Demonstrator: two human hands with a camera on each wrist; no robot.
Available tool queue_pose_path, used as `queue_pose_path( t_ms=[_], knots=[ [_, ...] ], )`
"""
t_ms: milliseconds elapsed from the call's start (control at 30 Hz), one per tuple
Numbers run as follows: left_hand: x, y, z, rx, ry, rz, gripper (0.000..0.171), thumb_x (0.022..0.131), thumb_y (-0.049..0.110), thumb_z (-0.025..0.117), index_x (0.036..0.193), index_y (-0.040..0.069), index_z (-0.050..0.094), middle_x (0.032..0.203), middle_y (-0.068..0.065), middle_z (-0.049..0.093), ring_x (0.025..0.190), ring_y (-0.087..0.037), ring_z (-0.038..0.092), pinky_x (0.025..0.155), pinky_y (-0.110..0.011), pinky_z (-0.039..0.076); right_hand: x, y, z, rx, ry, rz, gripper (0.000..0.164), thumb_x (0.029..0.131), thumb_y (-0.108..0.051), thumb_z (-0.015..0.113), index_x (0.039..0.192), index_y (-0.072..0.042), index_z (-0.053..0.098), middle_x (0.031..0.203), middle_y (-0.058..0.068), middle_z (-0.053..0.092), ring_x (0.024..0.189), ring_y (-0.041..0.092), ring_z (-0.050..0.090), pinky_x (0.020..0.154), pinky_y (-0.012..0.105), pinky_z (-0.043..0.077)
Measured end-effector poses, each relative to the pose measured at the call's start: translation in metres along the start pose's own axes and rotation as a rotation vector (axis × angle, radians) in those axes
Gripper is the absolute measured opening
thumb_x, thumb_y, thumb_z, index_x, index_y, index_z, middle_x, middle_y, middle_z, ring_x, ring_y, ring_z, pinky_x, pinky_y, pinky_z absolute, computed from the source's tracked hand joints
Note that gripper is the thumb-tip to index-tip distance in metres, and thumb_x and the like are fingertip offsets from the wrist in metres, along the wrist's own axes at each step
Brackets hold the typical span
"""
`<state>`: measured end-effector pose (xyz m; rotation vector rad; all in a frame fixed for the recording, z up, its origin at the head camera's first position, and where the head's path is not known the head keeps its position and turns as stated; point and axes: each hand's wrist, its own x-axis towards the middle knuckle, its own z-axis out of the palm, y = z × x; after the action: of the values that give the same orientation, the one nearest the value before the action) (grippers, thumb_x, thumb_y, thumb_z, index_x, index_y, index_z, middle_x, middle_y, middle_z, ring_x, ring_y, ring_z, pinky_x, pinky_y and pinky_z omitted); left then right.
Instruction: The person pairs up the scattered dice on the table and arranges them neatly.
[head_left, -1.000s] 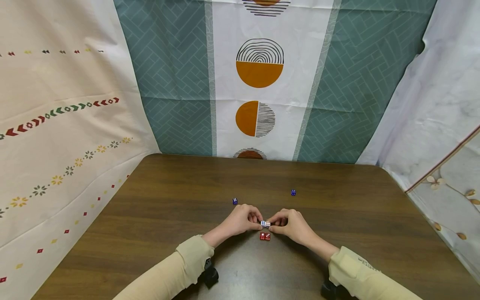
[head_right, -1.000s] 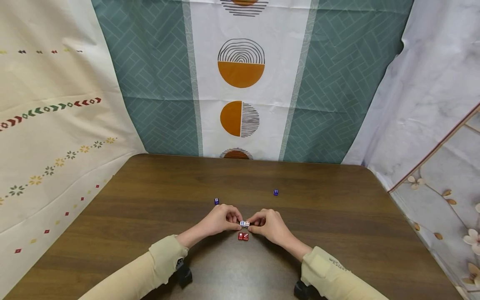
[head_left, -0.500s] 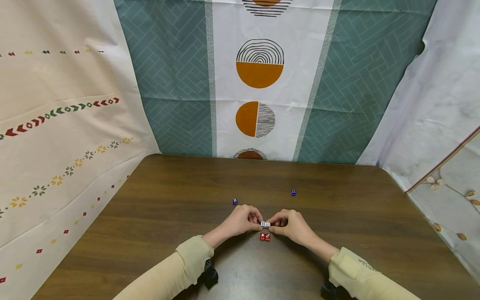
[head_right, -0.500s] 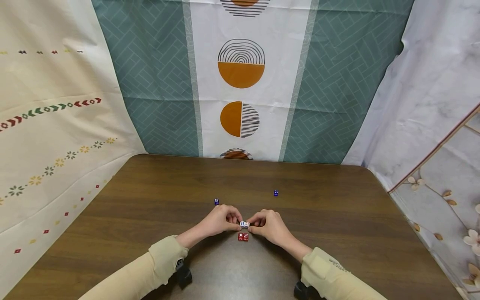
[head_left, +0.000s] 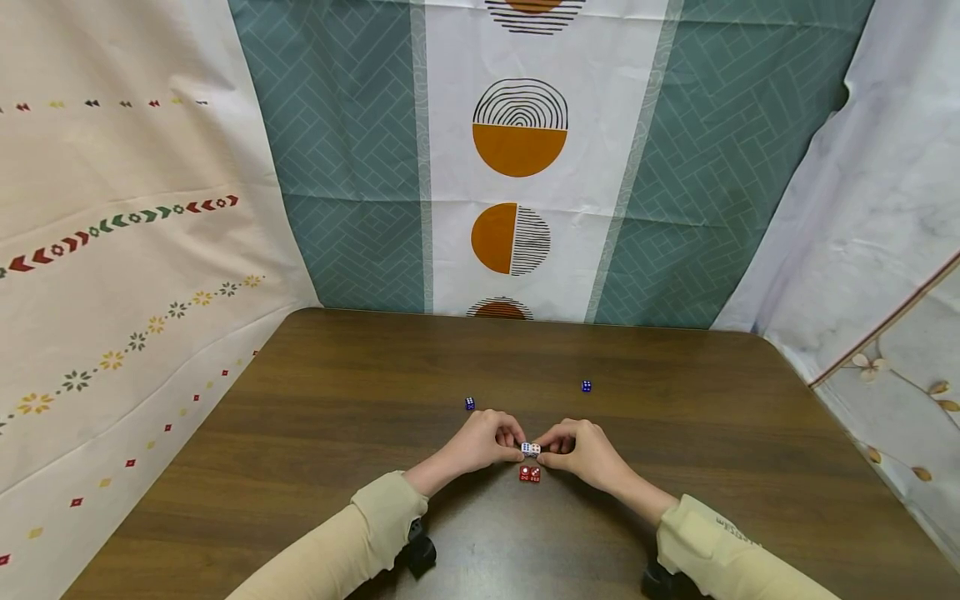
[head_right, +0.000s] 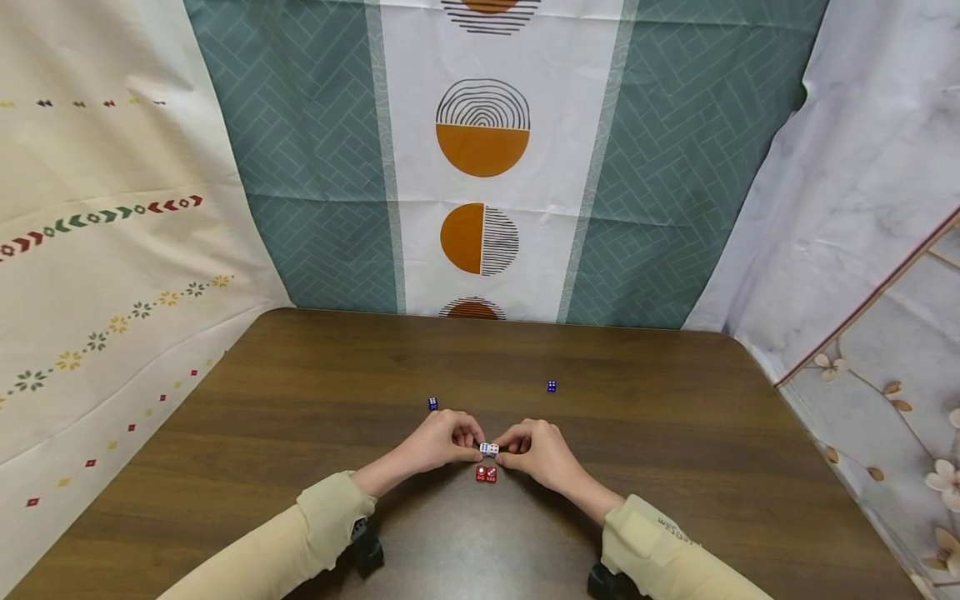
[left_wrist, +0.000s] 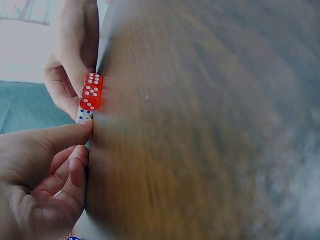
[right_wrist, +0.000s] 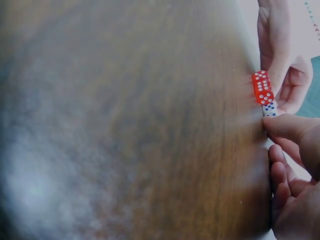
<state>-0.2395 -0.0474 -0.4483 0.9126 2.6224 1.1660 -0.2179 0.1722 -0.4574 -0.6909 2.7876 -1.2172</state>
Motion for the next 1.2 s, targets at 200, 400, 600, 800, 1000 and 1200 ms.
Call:
queue_pose_path(
  t_ms=[200,400,600,800,1000,1200],
  knots=[
    [0.000,0.000,0.000,0.000,-0.002,-0.004,0.011,0.081,0.007,0.080,0.089,0.005,0.073,0.075,-0.002,0.066,0.063,-0.002,0.050,0.057,-0.016,0.043,-0.001,0.000,0.000,-0.004,-0.002,0.007,0.011,0.081,-0.020,0.081,0.092,-0.019,0.078,0.077,-0.004,0.061,0.064,0.002,0.050,0.057,0.020,0.043],
    [0.000,0.000,-0.001,0.001,-0.010,-0.006,0.012,0.080,0.008,0.081,0.089,0.005,0.073,0.075,-0.002,0.065,0.064,-0.002,0.051,0.058,-0.016,0.043,-0.001,0.000,0.000,-0.001,0.000,0.005,0.012,0.081,-0.020,0.081,0.092,-0.020,0.078,0.077,-0.004,0.061,0.064,0.002,0.050,0.057,0.020,0.043],
    [0.001,-0.004,-0.006,-0.019,-0.048,0.021,0.016,0.081,0.010,0.081,0.094,0.005,0.073,0.075,-0.002,0.066,0.064,-0.001,0.052,0.059,-0.016,0.044,0.000,-0.001,0.000,-0.005,0.000,0.006,0.012,0.081,-0.020,0.081,0.092,-0.020,0.078,0.077,-0.004,0.060,0.064,0.002,0.049,0.057,0.020,0.042],
    [0.002,-0.010,-0.021,-0.063,-0.164,0.032,0.024,0.084,0.013,0.078,0.106,0.005,0.073,0.083,-0.005,0.071,0.071,-0.002,0.060,0.067,-0.017,0.050,0.000,0.000,0.000,-0.005,-0.002,0.017,0.012,0.081,-0.021,0.082,0.092,-0.021,0.078,0.077,-0.004,0.060,0.065,0.003,0.050,0.058,0.019,0.042],
    [0.005,-0.013,-0.047,-0.058,-0.208,0.020,0.028,0.087,0.015,0.076,0.114,0.007,0.071,0.091,-0.003,0.073,0.079,-0.005,0.066,0.075,-0.021,0.053,0.001,0.001,0.001,-0.008,-0.006,0.024,0.012,0.080,-0.022,0.082,0.092,-0.021,0.079,0.077,-0.005,0.060,0.066,0.003,0.050,0.059,0.019,0.042],
    [0.010,-0.023,-0.076,-0.030,-0.093,0.064,0.028,0.087,0.015,0.075,0.113,0.005,0.071,0.094,-0.004,0.069,0.079,-0.008,0.062,0.075,-0.024,0.053,0.000,-0.001,0.000,-0.011,0.000,0.021,0.012,0.080,-0.021,0.082,0.092,-0.021,0.079,0.077,-0.005,0.060,0.066,0.002,0.049,0.058,0.020,0.042]
  ],
)
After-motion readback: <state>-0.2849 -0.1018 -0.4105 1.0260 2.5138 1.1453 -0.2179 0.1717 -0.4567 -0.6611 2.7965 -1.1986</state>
